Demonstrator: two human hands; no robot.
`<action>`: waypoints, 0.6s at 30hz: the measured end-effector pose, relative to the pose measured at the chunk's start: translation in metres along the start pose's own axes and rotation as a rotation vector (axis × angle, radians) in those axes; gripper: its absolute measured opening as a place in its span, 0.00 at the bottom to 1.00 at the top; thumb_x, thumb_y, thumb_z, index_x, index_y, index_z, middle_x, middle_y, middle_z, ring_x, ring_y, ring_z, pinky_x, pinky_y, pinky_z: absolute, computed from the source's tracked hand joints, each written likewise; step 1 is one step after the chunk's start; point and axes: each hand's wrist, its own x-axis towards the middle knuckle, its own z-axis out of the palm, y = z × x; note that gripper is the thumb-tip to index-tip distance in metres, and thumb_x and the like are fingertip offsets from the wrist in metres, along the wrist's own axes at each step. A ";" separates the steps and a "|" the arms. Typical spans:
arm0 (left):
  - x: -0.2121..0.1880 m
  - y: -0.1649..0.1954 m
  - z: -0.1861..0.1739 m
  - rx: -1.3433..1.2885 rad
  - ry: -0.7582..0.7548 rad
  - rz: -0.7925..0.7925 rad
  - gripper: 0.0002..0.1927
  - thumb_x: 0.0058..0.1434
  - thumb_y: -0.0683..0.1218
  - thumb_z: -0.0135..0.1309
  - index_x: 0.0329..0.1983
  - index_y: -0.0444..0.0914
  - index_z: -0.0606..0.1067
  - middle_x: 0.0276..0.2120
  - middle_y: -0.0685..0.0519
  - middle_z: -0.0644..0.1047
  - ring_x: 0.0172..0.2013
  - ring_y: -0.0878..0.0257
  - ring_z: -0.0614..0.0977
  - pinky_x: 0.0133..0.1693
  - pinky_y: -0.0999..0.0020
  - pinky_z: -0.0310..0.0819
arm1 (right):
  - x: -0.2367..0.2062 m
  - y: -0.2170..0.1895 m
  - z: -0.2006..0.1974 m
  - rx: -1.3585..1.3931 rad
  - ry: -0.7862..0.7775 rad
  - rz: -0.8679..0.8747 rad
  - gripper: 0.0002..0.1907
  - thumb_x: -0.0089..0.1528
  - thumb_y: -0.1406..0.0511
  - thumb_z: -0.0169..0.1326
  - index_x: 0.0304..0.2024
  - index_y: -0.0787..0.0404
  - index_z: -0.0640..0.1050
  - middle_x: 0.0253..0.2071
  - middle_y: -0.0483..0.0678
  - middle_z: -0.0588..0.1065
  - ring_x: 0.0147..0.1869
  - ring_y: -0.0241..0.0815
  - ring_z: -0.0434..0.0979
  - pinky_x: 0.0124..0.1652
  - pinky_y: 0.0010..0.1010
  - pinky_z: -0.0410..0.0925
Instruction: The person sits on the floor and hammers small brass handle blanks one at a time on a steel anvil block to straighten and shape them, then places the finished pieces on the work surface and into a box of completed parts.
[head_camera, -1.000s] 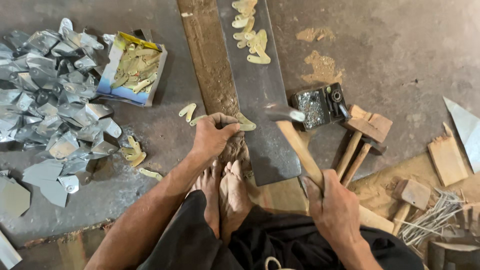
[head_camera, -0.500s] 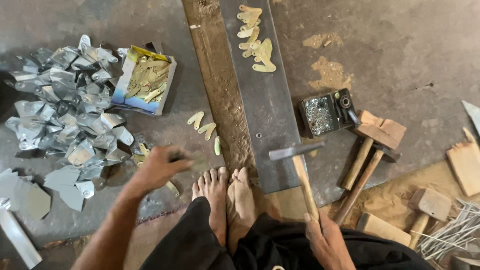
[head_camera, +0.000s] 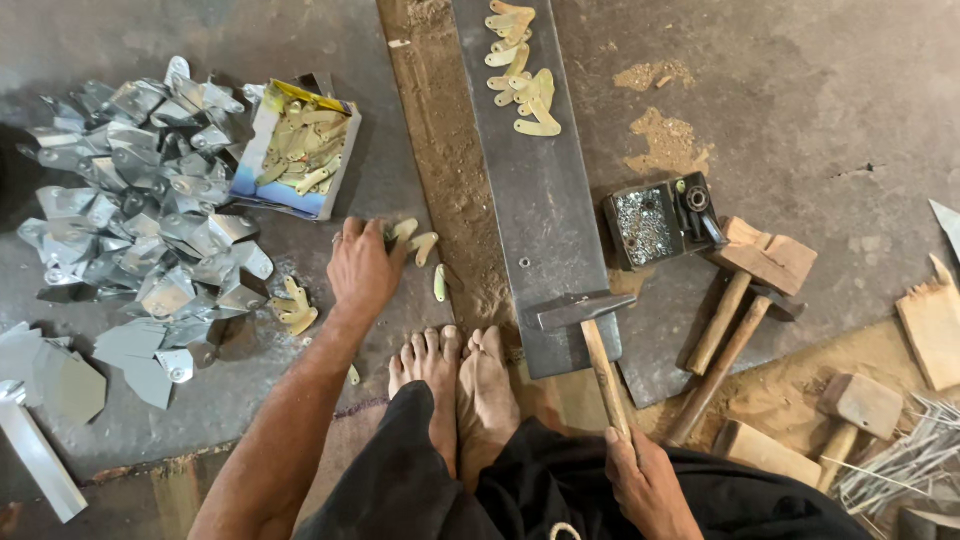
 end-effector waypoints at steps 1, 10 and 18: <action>0.004 0.001 0.002 -0.027 -0.022 -0.016 0.19 0.57 0.52 0.65 0.47 0.39 0.78 0.47 0.42 0.77 0.47 0.41 0.80 0.47 0.47 0.75 | -0.001 0.001 0.000 0.017 -0.018 -0.047 0.15 0.68 0.57 0.47 0.33 0.61 0.71 0.18 0.40 0.63 0.18 0.31 0.58 0.18 0.27 0.55; 0.007 0.001 -0.012 -0.119 -0.215 0.001 0.16 0.61 0.52 0.64 0.40 0.35 0.76 0.34 0.37 0.81 0.38 0.39 0.83 0.40 0.46 0.76 | -0.002 -0.001 -0.003 0.002 -0.033 -0.082 0.15 0.68 0.57 0.47 0.32 0.60 0.70 0.18 0.39 0.62 0.18 0.32 0.58 0.18 0.28 0.55; -0.024 0.038 -0.031 -0.606 -0.026 0.361 0.09 0.59 0.43 0.66 0.39 0.34 0.81 0.33 0.47 0.84 0.30 0.68 0.84 0.33 0.67 0.80 | -0.013 -0.016 0.003 0.046 -0.044 0.018 0.15 0.69 0.57 0.47 0.31 0.59 0.68 0.17 0.39 0.59 0.16 0.32 0.55 0.16 0.28 0.51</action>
